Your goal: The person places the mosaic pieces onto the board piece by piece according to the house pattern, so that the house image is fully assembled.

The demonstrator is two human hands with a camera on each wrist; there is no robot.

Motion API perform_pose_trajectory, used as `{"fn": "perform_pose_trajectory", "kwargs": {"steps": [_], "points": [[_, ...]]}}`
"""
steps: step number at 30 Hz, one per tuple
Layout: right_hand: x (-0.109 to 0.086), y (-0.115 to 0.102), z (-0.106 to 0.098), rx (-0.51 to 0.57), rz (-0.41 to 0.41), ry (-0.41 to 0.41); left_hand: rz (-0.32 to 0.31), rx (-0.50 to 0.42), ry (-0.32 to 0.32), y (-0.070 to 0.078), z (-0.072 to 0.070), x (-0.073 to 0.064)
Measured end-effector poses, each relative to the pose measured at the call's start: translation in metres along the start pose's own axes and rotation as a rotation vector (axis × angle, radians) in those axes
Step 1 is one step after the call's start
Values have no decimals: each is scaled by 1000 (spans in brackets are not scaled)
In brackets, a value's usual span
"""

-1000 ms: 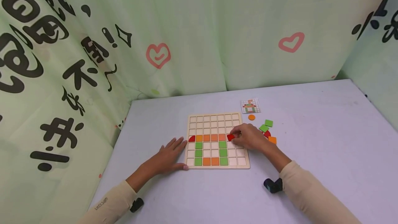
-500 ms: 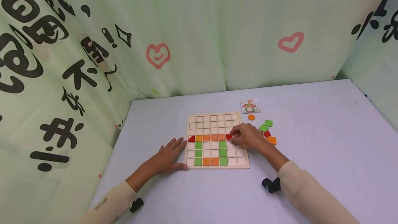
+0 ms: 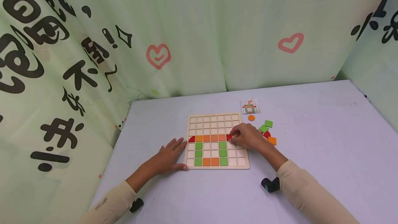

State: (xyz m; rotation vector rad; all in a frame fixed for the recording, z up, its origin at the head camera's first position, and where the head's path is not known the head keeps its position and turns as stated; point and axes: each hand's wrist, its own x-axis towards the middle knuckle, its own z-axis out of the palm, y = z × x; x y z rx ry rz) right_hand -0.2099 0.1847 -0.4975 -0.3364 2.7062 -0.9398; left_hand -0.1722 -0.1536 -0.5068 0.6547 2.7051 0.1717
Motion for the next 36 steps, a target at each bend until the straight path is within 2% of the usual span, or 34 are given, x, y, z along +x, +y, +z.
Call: {"fn": "perform_pose_trajectory", "kwargs": {"steps": [8,14,17,23,36], "points": [[-1,0,0,-11,-4,-8,2,0,0,0,-1,-1],[-7,7,-7,12,-148,-14,-6,7,1,1,-1,0],[-11,13,-13,46,-172,-21,-10,7,1,1,-1,0],[-16,26,-26,116,-122,2,-16,9,0,2,0,0],[-35,54,-52,134,24,93,-30,2,-9,3,0,1]]}}
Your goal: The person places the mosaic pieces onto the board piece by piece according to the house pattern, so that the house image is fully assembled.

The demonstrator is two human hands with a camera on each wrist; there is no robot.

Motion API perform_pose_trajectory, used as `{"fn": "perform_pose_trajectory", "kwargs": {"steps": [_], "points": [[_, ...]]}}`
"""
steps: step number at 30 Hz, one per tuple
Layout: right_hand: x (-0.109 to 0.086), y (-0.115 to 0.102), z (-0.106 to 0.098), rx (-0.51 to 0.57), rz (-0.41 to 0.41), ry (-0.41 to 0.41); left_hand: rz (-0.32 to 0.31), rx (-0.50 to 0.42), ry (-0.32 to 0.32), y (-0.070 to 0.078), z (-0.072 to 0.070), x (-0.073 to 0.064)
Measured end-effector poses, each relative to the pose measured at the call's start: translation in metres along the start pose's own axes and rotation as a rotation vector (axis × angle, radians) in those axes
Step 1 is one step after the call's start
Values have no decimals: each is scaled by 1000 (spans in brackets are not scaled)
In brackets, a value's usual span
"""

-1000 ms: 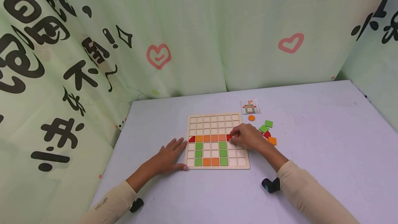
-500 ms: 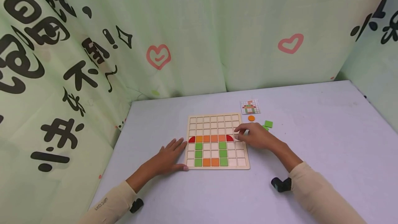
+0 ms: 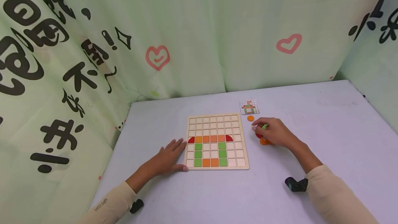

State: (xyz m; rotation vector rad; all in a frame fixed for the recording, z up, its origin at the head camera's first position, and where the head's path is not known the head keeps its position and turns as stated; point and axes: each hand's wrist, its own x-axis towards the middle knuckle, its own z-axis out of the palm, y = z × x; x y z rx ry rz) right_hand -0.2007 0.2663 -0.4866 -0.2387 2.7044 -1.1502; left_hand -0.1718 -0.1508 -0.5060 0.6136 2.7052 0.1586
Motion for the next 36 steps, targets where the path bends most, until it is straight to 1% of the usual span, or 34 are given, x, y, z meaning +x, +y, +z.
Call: {"fn": "perform_pose_trajectory", "kwargs": {"steps": [4,11,14,17,22,28,32,36], "points": [[-5,7,-8,-3,28,26,-4,-12,2,1,-1,0],[-8,19,-18,-34,41,92,-1,-13,2,1,-2,-1],[-7,24,-22,-48,54,99,1,-14,4,1,-3,-1],[-6,29,-23,-51,58,89,1,-19,1,2,-3,-2],[-6,34,-20,-54,46,58,-3,-22,-6,2,-4,-2],[-7,31,-10,-70,19,36,-5,-11,-6,2,-3,-1],[-6,28,-4,-107,-4,31,0,-16,-3,1,-2,-1],[-4,25,1,-176,-20,43,4,-21,-1,1,-1,-1]]}}
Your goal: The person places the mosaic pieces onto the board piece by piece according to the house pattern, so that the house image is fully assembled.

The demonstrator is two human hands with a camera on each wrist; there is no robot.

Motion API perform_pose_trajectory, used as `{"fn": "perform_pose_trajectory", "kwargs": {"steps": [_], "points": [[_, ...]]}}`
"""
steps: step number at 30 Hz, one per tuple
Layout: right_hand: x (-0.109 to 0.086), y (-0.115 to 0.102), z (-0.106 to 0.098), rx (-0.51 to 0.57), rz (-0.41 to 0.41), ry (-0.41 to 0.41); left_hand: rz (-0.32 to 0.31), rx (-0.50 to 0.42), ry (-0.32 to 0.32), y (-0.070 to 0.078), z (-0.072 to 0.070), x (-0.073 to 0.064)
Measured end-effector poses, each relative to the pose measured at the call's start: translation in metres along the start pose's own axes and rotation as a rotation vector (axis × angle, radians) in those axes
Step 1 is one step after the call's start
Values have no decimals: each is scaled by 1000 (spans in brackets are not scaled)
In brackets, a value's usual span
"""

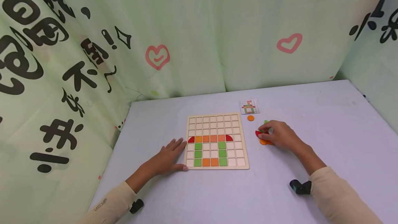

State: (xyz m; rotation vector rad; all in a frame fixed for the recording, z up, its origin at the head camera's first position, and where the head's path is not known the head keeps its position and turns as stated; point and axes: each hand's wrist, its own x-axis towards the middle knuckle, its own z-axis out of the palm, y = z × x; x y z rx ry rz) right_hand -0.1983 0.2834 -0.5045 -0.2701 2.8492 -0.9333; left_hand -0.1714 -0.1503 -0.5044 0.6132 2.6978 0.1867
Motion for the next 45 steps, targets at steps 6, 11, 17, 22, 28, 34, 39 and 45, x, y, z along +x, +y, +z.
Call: {"fn": "perform_pose_trajectory", "kwargs": {"steps": [6,11,17,22,28,34,39,45], "points": [[3,-6,2,-51,-10,0,6,6,3,-1,1,1],[5,-7,3,-73,-20,-21,7,15,4,-1,1,1],[5,-9,1,-42,-67,-50,5,11,4,-1,2,2],[5,-12,2,-12,-75,-68,7,4,1,-1,2,2],[6,-18,3,58,-51,-98,6,0,-3,-2,2,1],[8,-22,7,167,-51,-133,5,-3,-10,-2,1,1],[8,-26,11,200,-93,-148,6,-3,-9,-2,0,0],[11,-33,14,252,-107,-185,5,-8,-12,-3,1,1]]}}
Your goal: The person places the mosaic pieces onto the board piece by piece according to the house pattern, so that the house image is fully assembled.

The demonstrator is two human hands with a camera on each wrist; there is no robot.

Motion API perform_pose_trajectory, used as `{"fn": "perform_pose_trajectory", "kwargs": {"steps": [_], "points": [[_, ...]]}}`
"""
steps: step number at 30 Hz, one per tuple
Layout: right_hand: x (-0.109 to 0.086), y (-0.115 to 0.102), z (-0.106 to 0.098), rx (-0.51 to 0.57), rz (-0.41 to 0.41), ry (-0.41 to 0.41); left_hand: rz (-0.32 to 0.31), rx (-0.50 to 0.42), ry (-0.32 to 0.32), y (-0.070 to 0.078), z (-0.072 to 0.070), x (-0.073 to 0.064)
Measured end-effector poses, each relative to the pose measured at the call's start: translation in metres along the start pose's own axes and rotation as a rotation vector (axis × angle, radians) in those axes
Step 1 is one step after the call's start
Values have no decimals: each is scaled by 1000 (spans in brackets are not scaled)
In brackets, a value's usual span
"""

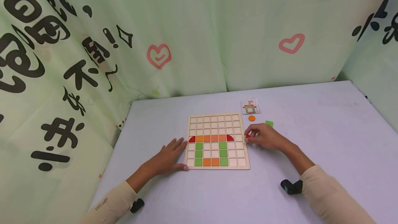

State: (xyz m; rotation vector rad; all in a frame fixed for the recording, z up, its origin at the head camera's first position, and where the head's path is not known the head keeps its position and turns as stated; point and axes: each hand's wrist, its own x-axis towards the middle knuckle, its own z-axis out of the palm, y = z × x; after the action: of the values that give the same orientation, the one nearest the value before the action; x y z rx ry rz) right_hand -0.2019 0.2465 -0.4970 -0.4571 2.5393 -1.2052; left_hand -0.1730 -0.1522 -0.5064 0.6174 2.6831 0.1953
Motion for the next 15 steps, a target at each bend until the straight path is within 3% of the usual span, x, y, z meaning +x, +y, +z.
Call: {"fn": "perform_pose_trajectory", "kwargs": {"steps": [15], "points": [[20,-16,14,22,-30,-41,-3,-4,-1,0,-1,0]]}}
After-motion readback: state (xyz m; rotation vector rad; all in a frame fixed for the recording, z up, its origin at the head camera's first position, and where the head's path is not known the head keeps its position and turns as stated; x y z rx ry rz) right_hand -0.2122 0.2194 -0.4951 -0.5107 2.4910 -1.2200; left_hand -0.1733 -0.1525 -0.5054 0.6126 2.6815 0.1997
